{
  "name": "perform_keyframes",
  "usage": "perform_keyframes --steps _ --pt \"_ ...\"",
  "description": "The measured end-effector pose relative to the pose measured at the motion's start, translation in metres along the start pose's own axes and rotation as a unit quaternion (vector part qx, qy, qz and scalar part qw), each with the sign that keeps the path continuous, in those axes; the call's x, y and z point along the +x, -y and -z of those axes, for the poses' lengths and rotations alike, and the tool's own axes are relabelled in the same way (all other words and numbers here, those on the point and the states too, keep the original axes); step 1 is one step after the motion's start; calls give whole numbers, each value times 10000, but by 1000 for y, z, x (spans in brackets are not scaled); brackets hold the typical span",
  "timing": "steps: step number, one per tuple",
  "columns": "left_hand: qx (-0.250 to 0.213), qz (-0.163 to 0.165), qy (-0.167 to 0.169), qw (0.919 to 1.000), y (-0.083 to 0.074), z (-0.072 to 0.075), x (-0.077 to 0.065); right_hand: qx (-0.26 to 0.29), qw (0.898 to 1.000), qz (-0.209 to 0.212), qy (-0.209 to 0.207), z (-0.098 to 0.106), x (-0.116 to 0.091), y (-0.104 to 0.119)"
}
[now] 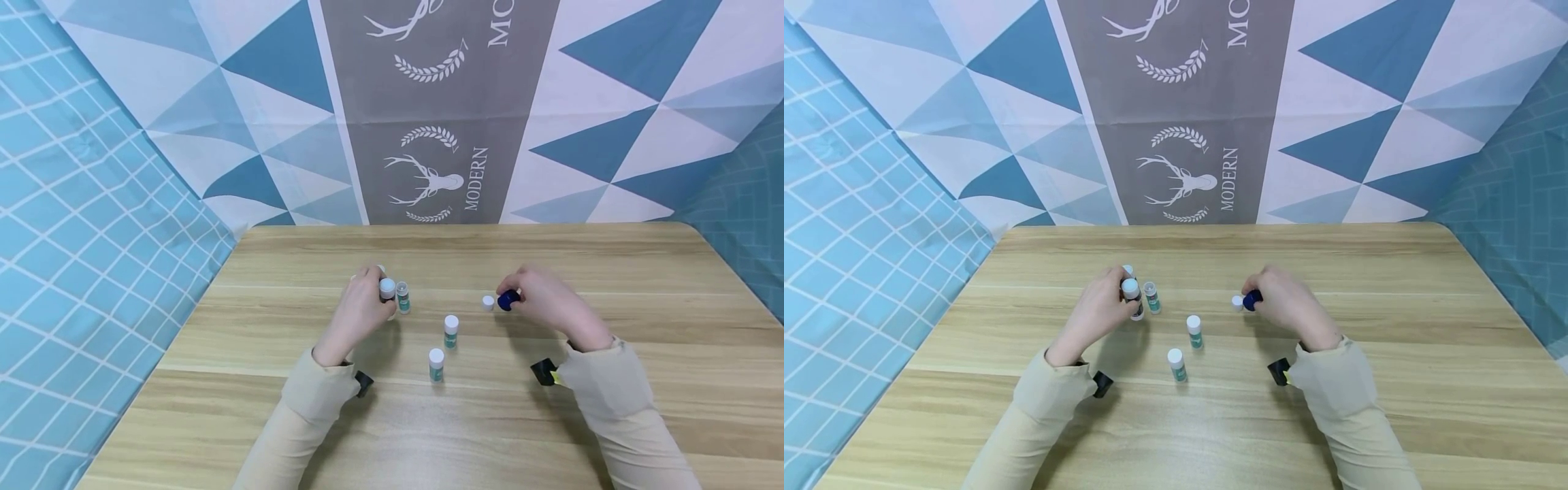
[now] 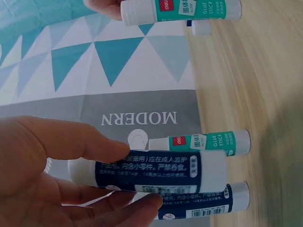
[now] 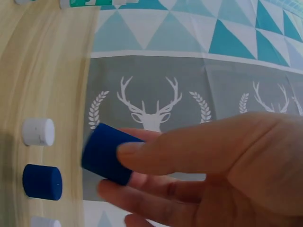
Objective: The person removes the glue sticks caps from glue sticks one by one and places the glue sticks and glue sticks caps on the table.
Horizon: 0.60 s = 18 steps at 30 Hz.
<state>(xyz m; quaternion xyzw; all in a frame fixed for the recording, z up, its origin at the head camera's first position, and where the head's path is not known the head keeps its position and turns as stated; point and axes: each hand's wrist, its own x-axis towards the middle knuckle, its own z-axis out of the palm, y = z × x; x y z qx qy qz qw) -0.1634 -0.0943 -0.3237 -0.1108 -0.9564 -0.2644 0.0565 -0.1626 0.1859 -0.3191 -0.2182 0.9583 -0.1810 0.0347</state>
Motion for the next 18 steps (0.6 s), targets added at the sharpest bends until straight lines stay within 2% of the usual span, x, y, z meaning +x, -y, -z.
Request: perform_keyframes --steps 6,18 --pt "249 117 249 9993 4 -3 2 390 9962 -481 605 -7 4 -5" --pt "531 244 468 9972 9 -6 3 267 9943 -797 651 -21 11 -15"
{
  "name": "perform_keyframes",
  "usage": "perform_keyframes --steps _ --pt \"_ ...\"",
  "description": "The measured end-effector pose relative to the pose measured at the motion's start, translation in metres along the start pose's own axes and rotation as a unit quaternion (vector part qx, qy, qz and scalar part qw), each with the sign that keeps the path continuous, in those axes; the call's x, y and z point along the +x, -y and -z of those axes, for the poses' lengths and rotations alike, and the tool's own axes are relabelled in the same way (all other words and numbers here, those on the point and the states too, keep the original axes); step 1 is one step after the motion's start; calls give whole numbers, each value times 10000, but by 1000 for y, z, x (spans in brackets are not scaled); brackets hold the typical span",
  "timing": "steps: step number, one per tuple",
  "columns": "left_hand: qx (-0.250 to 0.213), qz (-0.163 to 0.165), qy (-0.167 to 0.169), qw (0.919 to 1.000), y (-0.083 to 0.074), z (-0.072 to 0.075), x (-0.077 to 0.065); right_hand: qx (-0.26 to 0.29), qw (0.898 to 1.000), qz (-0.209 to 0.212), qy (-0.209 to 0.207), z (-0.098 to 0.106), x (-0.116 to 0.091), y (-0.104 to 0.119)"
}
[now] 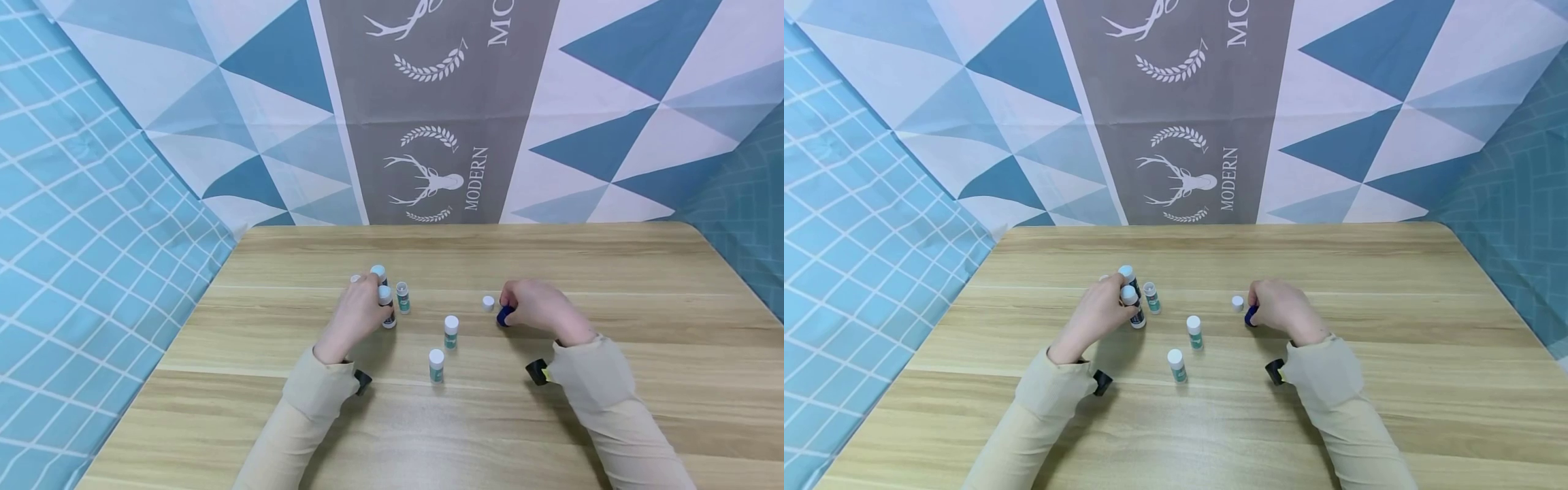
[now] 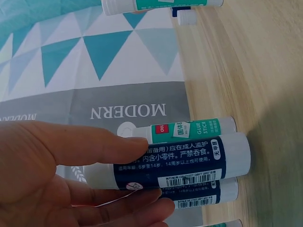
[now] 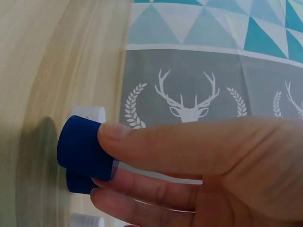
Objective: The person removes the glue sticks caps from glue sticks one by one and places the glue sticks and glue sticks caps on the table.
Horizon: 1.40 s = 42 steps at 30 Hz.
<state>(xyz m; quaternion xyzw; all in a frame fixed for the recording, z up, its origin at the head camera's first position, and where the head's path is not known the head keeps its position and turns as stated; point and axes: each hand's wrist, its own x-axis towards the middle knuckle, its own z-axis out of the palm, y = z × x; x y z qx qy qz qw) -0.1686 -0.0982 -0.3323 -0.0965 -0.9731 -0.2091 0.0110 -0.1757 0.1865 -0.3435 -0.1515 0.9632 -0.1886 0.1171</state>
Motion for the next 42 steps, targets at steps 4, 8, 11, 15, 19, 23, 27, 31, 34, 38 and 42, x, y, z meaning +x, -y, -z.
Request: perform_keyframes --steps 4,8,11,15,19,23,27,31,34,38,42 --pt "85 -3 84 9999 2 -2 1 -65 10000 -1 -46 -3 1 0" --pt "183 4 188 9997 3 -3 2 -104 9999 -28 -34 -5 3 0" --pt "209 40 242 9995 2 -3 2 -131 9999 -69 -13 -6 3 0" --pt "250 102 339 9991 1 -2 2 -135 9999 -42 -16 -8 4 0" --pt "398 116 422 9982 0 -1 1 -135 9999 -27 -12 -8 4 -1" --pt "483 112 470 9977 0 -1 1 -122 9999 -78 31 -9 4 0" --pt "503 108 485 9975 0 -1 1 -122 9998 -117 87 -9 4 0" --pt "509 112 481 9975 0 -1 1 -109 9998 -109 93 -9 3 1" --pt "520 117 447 9976 0 -1 0 -65 9999 -96 59 -8 3 2" --pt "515 115 331 9981 -2 2 -2 -60 9999 -123 -10 -7 2 3" --pt "504 37 219 9985 -5 4 -4 -233 9996 -163 -54 -4 0 6"
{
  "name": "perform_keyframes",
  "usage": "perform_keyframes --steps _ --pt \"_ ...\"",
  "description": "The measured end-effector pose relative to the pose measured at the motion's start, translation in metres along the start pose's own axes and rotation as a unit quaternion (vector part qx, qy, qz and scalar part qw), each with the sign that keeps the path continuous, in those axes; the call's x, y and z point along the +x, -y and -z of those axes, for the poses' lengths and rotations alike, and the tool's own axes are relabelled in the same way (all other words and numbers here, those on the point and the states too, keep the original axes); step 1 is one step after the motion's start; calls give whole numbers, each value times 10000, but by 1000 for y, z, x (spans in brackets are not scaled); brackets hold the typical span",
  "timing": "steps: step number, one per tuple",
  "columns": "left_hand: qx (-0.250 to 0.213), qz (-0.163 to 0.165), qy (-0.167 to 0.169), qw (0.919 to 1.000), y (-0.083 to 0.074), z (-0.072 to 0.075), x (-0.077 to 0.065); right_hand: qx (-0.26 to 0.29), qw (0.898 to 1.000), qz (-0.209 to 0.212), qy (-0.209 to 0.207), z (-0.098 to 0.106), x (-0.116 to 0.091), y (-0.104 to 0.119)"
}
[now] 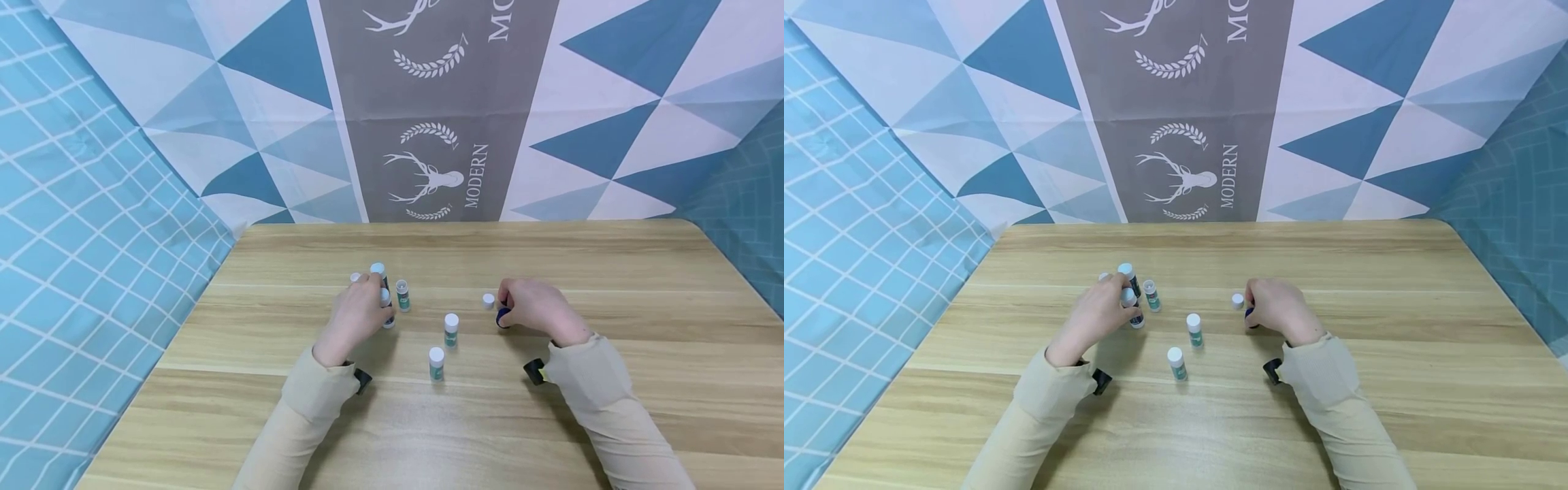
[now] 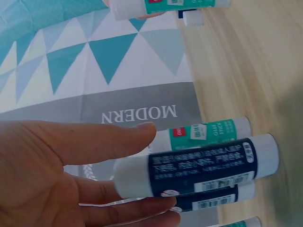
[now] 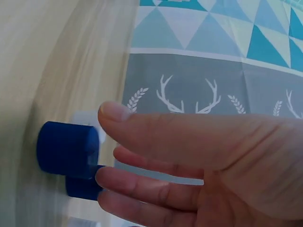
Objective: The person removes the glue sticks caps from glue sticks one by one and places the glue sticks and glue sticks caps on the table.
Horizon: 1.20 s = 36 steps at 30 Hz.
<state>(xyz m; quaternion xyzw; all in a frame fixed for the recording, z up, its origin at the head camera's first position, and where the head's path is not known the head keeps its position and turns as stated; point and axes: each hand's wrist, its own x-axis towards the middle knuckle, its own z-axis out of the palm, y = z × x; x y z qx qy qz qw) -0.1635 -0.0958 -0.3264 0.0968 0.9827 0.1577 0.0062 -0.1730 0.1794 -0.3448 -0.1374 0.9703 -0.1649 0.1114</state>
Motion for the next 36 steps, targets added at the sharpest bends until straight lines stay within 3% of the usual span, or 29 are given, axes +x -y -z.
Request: perform_keyframes --steps 3,9,13,16,19,26,36 --pt "-5 -110 -165 9998 -3 2 -3 -171 9999 6 -15 3 -2 3" --pt "43 -528 -884 9947 -8 5 -7 -389 9987 187 -272 8 -7 16" --pt "157 -1195 -1169 9858 -11 4 -7 -589 9951 512 -601 10 -12 26" --pt "213 -1804 -1000 9783 -13 0 -5 -625 9915 776 -833 10 -16 33" --pt "170 -2072 -693 9757 -14 -5 -3 -589 9877 1019 -1025 9 -17 39" --pt "-40 -2157 -382 9757 -16 -16 1 -488 9786 1481 -1342 2 -18 48" --pt "-71 -2100 246 9774 -21 -25 1 -385 9722 1833 -1408 -4 -19 59"
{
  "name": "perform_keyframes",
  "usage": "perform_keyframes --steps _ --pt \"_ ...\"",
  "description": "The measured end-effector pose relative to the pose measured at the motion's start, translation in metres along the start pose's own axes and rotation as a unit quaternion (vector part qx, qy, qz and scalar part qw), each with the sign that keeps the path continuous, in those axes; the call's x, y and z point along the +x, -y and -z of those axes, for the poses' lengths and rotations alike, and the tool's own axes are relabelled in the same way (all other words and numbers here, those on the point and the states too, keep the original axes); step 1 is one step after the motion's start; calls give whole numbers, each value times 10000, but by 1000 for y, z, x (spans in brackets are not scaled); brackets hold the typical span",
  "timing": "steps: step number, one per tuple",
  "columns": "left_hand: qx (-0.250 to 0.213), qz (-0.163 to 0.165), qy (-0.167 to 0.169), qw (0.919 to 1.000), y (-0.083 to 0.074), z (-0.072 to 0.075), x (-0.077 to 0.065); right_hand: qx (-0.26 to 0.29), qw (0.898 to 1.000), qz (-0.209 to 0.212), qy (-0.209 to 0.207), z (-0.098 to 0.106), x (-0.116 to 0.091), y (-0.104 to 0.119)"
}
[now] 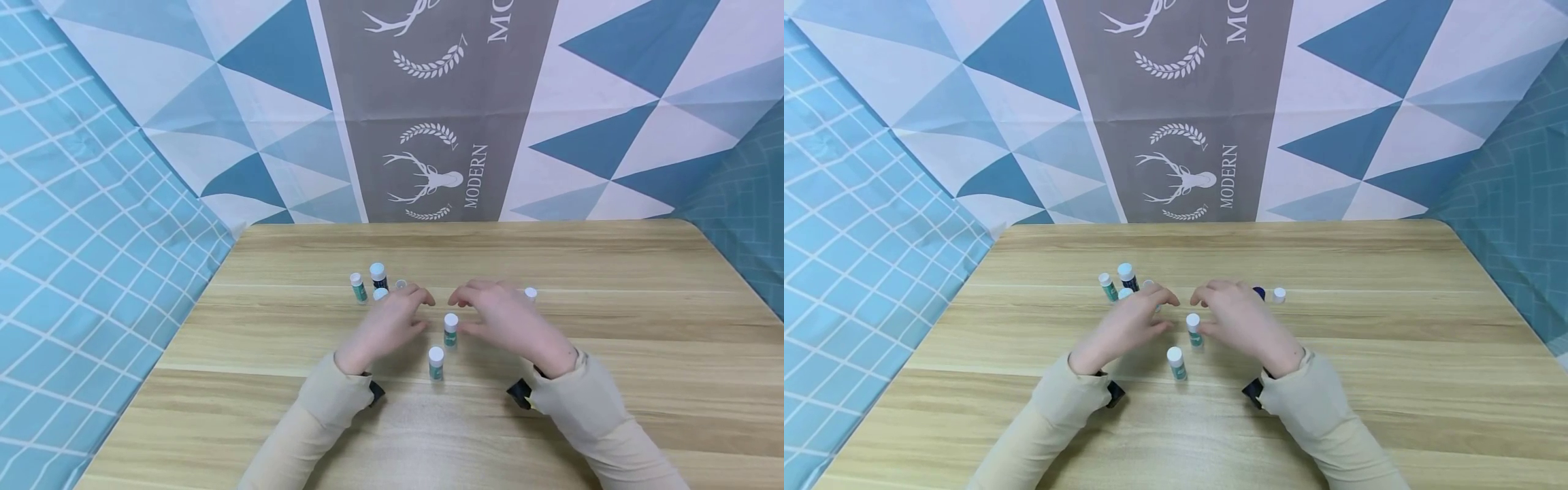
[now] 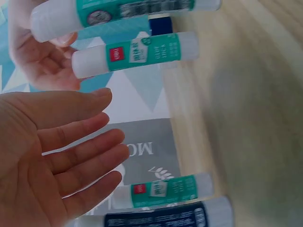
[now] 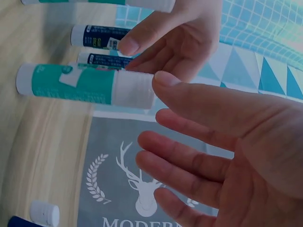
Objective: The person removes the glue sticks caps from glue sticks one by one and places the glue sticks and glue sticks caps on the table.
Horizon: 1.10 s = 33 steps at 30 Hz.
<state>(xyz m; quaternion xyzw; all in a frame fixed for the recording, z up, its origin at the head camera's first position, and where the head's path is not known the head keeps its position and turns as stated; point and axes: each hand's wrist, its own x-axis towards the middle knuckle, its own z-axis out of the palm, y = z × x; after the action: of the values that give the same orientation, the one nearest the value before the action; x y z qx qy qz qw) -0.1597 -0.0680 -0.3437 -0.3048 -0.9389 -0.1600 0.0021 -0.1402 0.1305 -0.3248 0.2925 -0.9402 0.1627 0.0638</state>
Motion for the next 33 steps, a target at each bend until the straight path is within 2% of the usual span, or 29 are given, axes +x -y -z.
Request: perform_keyframes --steps 6,11,17,24,33 --pt "-174 -56 225 9996 3 -12 3 84 9999 -65 22 -6 1 4" --pt "-781 -132 410 9960 5 -20 6 196 9997 -123 54 -10 2 6" --pt "-1492 -53 679 9865 6 -25 8 245 9996 -151 50 -13 3 8" --pt "-1816 -245 648 9809 8 -30 9 365 9993 -113 -6 -14 3 9" --pt "-1749 -236 420 9834 10 -29 10 609 9976 -342 -23 -16 5 7"
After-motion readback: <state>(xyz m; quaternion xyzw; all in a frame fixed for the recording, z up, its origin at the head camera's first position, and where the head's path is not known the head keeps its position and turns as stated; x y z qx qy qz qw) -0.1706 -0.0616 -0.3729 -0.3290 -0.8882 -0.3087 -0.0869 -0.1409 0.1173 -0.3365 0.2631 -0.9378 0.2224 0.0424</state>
